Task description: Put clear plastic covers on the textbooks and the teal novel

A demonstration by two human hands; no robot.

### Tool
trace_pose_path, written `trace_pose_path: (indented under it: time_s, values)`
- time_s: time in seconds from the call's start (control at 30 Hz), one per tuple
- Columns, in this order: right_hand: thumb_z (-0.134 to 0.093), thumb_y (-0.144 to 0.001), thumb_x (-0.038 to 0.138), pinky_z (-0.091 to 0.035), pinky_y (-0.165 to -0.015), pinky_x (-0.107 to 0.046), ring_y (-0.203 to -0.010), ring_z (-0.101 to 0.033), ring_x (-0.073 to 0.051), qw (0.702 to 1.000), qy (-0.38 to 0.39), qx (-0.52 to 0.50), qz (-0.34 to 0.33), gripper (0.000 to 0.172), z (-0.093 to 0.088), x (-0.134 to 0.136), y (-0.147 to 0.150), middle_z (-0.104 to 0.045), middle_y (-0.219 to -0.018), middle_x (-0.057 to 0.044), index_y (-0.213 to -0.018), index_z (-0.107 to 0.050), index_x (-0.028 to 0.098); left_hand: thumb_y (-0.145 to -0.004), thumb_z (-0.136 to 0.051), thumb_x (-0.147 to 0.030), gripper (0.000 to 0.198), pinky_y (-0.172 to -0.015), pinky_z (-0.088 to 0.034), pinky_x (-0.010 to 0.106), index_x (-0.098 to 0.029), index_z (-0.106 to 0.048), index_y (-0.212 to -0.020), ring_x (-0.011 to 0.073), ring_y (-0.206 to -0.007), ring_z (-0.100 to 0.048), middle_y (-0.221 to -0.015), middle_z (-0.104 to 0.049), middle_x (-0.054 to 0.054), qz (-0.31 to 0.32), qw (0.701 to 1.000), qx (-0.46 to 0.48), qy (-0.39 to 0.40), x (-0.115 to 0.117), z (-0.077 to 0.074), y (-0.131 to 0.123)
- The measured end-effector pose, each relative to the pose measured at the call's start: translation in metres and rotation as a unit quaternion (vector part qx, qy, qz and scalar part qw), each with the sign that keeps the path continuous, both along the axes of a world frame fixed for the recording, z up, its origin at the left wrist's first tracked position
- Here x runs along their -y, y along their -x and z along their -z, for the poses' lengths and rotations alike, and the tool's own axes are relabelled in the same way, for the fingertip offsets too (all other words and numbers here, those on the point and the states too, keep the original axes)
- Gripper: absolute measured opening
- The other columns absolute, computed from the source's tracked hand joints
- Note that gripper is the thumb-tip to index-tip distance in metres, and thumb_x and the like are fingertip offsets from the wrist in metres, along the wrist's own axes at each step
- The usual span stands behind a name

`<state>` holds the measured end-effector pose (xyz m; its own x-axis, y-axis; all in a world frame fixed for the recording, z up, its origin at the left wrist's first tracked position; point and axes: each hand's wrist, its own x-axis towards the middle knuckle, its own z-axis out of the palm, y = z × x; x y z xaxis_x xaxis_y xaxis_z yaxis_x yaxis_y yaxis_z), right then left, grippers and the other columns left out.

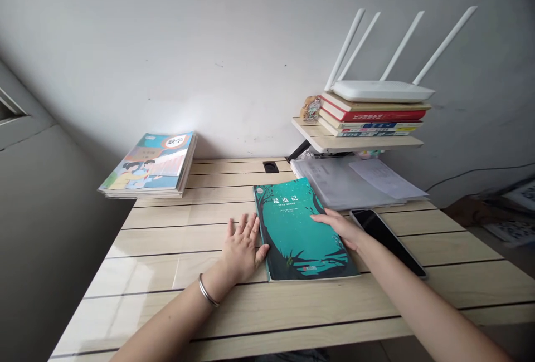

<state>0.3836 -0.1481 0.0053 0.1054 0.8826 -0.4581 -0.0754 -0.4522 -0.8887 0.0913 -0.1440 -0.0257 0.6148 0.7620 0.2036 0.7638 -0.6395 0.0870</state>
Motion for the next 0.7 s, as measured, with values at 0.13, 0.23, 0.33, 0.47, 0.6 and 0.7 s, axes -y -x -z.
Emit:
trace_pose_path:
  time_s: [0.13,0.23,0.33,0.47,0.6,0.7]
  values:
    - [-0.067,-0.069,0.025,-0.056,-0.073,-0.034,-0.083,-0.07,-0.024,1.0,-0.001,0.011,0.01,0.033,0.003,-0.01,0.002,-0.074,-0.095,-0.009,-0.101,-0.064,0.018,-0.093,-0.025,-0.053,0.064,-0.112,-0.018,0.056,-0.018,-0.027,-0.147,0.0297,-0.14,-0.025,-0.152,-0.03,0.007,-0.008,1.0,0.009,0.005,-0.005,0.0,0.001]
    - [-0.066,-0.07,0.025,-0.056,-0.073,-0.034,-0.081,-0.07,-0.024,1.0,-0.011,0.01,0.003,0.032,0.005,-0.02,0.004,-0.075,-0.091,-0.009,-0.1,-0.064,0.017,-0.093,-0.025,-0.054,0.064,-0.112,-0.018,0.056,-0.018,-0.029,-0.146,0.0294,-0.14,-0.025,-0.151,-0.03,0.006,-0.012,1.0,0.011,0.013,-0.011,-0.001,0.004]
    - [-0.064,-0.071,0.026,-0.056,-0.075,-0.036,-0.081,-0.07,-0.024,1.0,-0.017,0.013,-0.006,0.032,0.005,-0.028,0.007,-0.075,-0.09,-0.009,-0.101,-0.063,0.016,-0.093,-0.026,-0.052,0.063,-0.112,-0.018,0.055,-0.018,-0.029,-0.146,0.0288,-0.14,-0.025,-0.151,-0.031,0.007,-0.016,1.0,0.013,0.007,-0.018,-0.001,0.006]
    - [-0.064,-0.072,0.027,-0.055,-0.079,-0.037,-0.085,-0.07,-0.024,0.999,-0.031,0.042,-0.012,0.029,0.0,-0.031,0.012,-0.074,-0.095,-0.008,-0.1,-0.063,0.017,-0.094,-0.025,-0.052,0.063,-0.113,-0.018,0.054,-0.018,-0.028,-0.147,0.028,-0.14,-0.024,-0.151,-0.031,0.007,-0.023,1.0,0.014,0.008,-0.022,-0.001,0.006]
    - [-0.061,-0.073,0.026,-0.055,-0.076,-0.036,-0.08,-0.07,-0.023,0.998,-0.031,0.057,-0.028,0.025,-0.004,-0.027,0.015,-0.075,-0.089,-0.007,-0.097,-0.064,0.018,-0.093,-0.026,-0.052,0.064,-0.112,-0.017,0.055,-0.018,-0.026,-0.147,0.0285,-0.141,-0.023,-0.151,-0.03,0.007,-0.019,1.0,0.016,0.0,-0.02,0.002,0.007]
    - [-0.061,-0.072,0.026,-0.055,-0.074,-0.035,-0.077,-0.069,-0.023,0.997,-0.024,0.068,-0.02,0.025,-0.005,-0.025,0.016,-0.074,-0.085,-0.006,-0.095,-0.063,0.019,-0.093,-0.026,-0.053,0.064,-0.113,-0.016,0.055,-0.019,-0.026,-0.147,0.0286,-0.141,-0.023,-0.152,-0.03,0.007,-0.016,1.0,0.017,0.003,-0.019,0.001,0.008]
